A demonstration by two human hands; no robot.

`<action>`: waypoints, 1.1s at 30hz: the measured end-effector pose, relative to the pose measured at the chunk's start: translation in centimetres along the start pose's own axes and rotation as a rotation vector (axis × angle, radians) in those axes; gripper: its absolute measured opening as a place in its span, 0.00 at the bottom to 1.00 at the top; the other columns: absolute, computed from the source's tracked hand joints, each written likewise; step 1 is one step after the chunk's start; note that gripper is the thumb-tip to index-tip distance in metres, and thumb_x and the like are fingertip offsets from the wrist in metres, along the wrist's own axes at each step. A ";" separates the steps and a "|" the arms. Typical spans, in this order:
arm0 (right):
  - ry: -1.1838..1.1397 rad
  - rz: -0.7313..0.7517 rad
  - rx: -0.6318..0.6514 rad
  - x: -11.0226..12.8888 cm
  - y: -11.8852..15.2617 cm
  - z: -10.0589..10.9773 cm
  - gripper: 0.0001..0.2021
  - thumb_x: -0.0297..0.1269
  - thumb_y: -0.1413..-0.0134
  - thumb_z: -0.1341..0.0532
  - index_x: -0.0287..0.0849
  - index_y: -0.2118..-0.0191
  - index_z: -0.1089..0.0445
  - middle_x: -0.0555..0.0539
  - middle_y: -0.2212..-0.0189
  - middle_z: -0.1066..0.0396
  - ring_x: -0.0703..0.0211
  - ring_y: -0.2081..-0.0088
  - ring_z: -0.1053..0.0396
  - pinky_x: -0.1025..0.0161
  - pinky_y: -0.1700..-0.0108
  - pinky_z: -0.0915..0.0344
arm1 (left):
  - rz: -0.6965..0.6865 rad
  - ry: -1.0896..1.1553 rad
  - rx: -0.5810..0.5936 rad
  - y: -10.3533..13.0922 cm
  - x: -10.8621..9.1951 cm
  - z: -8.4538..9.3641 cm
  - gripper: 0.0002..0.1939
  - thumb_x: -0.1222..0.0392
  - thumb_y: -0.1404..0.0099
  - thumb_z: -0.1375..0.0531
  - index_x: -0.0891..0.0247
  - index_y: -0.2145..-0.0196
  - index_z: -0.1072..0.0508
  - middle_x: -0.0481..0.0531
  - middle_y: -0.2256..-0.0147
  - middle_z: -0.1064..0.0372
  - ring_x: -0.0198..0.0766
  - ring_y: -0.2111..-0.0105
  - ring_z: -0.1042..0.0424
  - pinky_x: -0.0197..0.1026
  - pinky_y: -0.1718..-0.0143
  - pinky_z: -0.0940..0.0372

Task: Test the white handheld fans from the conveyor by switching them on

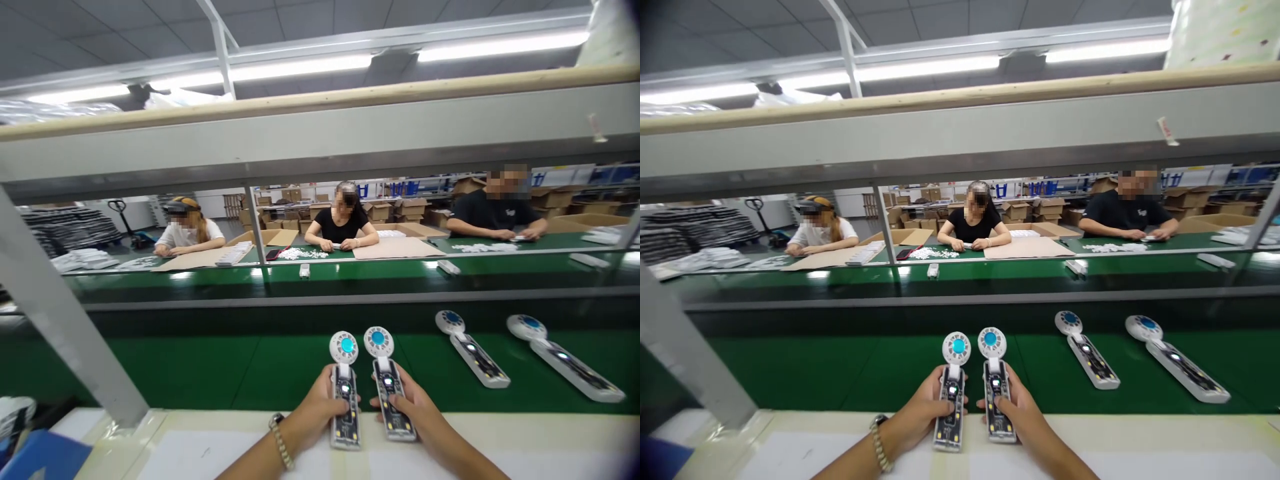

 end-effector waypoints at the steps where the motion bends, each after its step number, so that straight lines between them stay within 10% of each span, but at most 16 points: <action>1: 0.001 0.004 -0.013 0.0 0.0 0.0 0.40 0.45 0.64 0.33 0.47 0.44 0.52 0.40 0.51 0.36 0.46 0.62 0.29 0.52 0.65 0.32 | 0.002 0.004 -0.004 0.0 0.0 0.1 0.27 0.74 0.56 0.39 0.63 0.58 0.41 0.54 0.59 0.38 0.40 0.63 0.32 0.45 0.61 0.37; 33: 0.011 0.012 0.042 0.3 0.2 -0.5 0.43 0.45 0.63 0.32 0.45 0.43 0.57 0.41 0.57 0.33 0.47 0.61 0.30 0.51 0.63 0.32 | 0.030 -0.003 -0.002 0.1 -0.6 -0.3 0.27 0.76 0.56 0.42 0.64 0.58 0.41 0.51 0.64 0.37 0.41 0.61 0.33 0.45 0.59 0.39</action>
Point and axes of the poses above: each hand's wrist, its own y-axis away from the middle knuckle, its own z-axis out of the back of the hand, x = y × z, the point moved 7 cm from there along -y, towards the middle knuckle
